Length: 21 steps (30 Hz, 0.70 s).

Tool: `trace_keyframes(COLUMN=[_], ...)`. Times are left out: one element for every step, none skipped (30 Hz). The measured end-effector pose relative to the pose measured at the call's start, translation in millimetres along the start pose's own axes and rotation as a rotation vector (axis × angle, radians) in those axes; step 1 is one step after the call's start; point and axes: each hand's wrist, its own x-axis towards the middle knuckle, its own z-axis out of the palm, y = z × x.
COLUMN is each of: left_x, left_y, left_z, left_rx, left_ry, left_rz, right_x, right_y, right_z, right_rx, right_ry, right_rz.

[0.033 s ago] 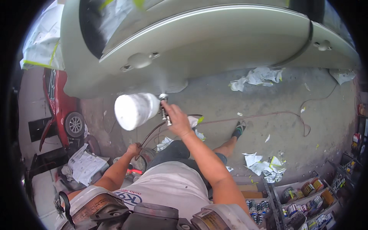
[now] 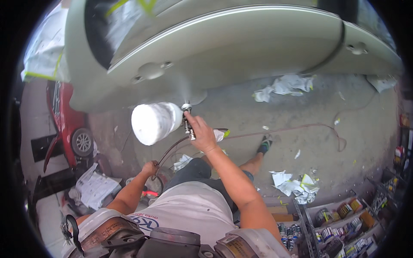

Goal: The person spray paints the panels and doors of a car using a spray gun and adjusts the spray gun with their hands.

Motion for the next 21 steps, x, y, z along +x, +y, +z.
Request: trace_keyframes(left_x=[-2.2,-2.3,-3.3,-5.1,-9.2,-16.3,-21.7,-24.6,-27.7,-33.4,-39.3,-43.2,-47.8,-49.8,-55.9,-63.9,-69.9,-71.0,-70.3,-68.9,-66.5], left_y=[24.5,43.5,58.0,75.8,99.1,122.6,144.0,163.0,181.4,197.1,213.6,230.4,241.7,251.4,263.6,278.3,287.8,291.3,290.2,287.6,284.1], left_z=[-5.4,-6.5,-4.5,-2.2,-2.3,-4.2,-9.4,-10.9,-11.1,-11.4,-13.4,-18.0,-19.7,-18.9,-23.8,-34.9,-43.2,-46.4,-47.2,-47.5,-48.0], left_rx=[-0.040,-0.033,-0.032,-0.031,-0.025,-0.047,-0.067,-0.064,-0.100,-0.136,-0.138,-0.163,-0.188,-0.245,-0.250,-0.259,-0.267,-0.297,-0.299,-0.342,-0.384], left_ry=[0.009,0.009,0.012,0.017,0.013,0.027,0.042,0.040,0.062,0.080,0.074,0.084,0.095,0.109,0.111,0.098,0.088,0.046,0.050,0.044,0.037], left_rz=[0.009,0.039,0.052,0.063,0.100,0.101,0.095,0.117,0.135,0.148,0.155,0.185,0.208,0.239,0.236,0.276,0.313,0.296,0.301,0.306,0.315], right_x=[-4.4,-6.4,-9.4,-12.6,-17.7,-23.6,-28.5,-33.7,-38.8,-39.6,-37.6,-38.2,-35.8,-39.0,-37.8,-33.5,-22.8,-13.3,-8.0,-1.5,0.2], right_y=[11.3,21.8,34.0,46.7,60.5,75.1,85.2,92.9,101.0,102.2,99.6,96.7,93.6,106.1,106.9,99.1,90.5,85.0,90.1,94.7,97.8], right_z=[-31.9,-58.4,-83.8,-109.8,-138.3,-168.6,-199.8,-230.8,-263.5,-304.2,-347.9,-383.9,-418.4,-454.4,-482.8,-506.3,-519.2,-528.5,-538.6,-547.0,-551.5], right_rx=[-0.037,-0.062,-0.070,-0.078,-0.111,-0.149,-0.182,-0.146,-0.105,0.065,0.238,0.335,0.320,0.303,0.273,0.240,0.206,0.169,0.166,0.123,0.078], right_ry=[0.082,0.099,0.207,0.313,0.332,0.412,0.492,0.547,0.599,0.598,0.590,0.653,0.699,0.723,0.791,0.863,0.986,1.109,1.111,1.173,1.238], right_rz=[0.025,0.032,0.001,-0.035,-0.027,-0.040,-0.056,0.046,0.146,0.244,0.342,0.340,0.352,0.313,0.306,0.300,0.241,0.179,0.172,0.189,0.206])
